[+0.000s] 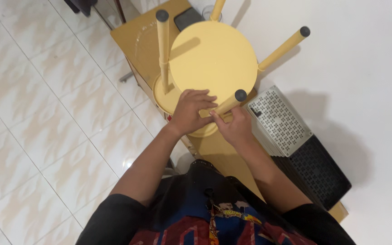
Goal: The person assembles a yellow plastic stool by inserting four legs into the seat and tightening them. They then assemble a white plastic tray by inserting four black legs and tightening them with a screwdriver, and place a black tray on top.
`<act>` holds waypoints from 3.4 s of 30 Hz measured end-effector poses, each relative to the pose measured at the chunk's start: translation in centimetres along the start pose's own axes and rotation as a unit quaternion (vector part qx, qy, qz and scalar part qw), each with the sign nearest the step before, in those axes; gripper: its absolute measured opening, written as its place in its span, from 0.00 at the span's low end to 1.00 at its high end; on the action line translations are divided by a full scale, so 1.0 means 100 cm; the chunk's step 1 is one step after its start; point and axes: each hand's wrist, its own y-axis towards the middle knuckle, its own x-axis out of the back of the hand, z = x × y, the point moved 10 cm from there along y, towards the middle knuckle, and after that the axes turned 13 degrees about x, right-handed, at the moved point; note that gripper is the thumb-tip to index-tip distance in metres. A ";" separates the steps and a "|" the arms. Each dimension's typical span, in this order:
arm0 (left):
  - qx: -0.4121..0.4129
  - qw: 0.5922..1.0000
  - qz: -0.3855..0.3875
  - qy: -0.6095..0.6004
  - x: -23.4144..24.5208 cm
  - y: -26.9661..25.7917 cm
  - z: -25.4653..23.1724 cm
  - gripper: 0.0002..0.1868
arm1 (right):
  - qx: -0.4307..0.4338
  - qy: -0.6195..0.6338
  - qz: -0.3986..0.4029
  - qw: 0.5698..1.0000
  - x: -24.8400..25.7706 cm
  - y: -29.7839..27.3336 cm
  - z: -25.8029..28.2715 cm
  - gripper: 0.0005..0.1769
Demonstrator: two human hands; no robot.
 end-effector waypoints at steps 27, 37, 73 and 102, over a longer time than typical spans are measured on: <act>0.002 1.000 0.016 0.019 0.003 0.004 -0.016 0.18 | -0.002 0.321 -0.221 0.921 -0.035 0.010 -0.027 0.24; 0.000 0.999 -0.006 0.032 -0.001 0.002 -0.017 0.18 | -0.017 0.377 -0.139 0.916 -0.052 0.010 -0.042 0.22; 0.091 0.987 -0.030 0.129 -0.018 -0.018 -0.024 0.21 | 0.122 0.090 -0.148 0.977 -0.002 -0.025 -0.009 0.18; 0.213 0.903 -0.273 -0.253 0.154 -0.081 0.032 0.13 | -0.234 0.277 0.020 0.932 -0.087 -0.177 -0.178 0.74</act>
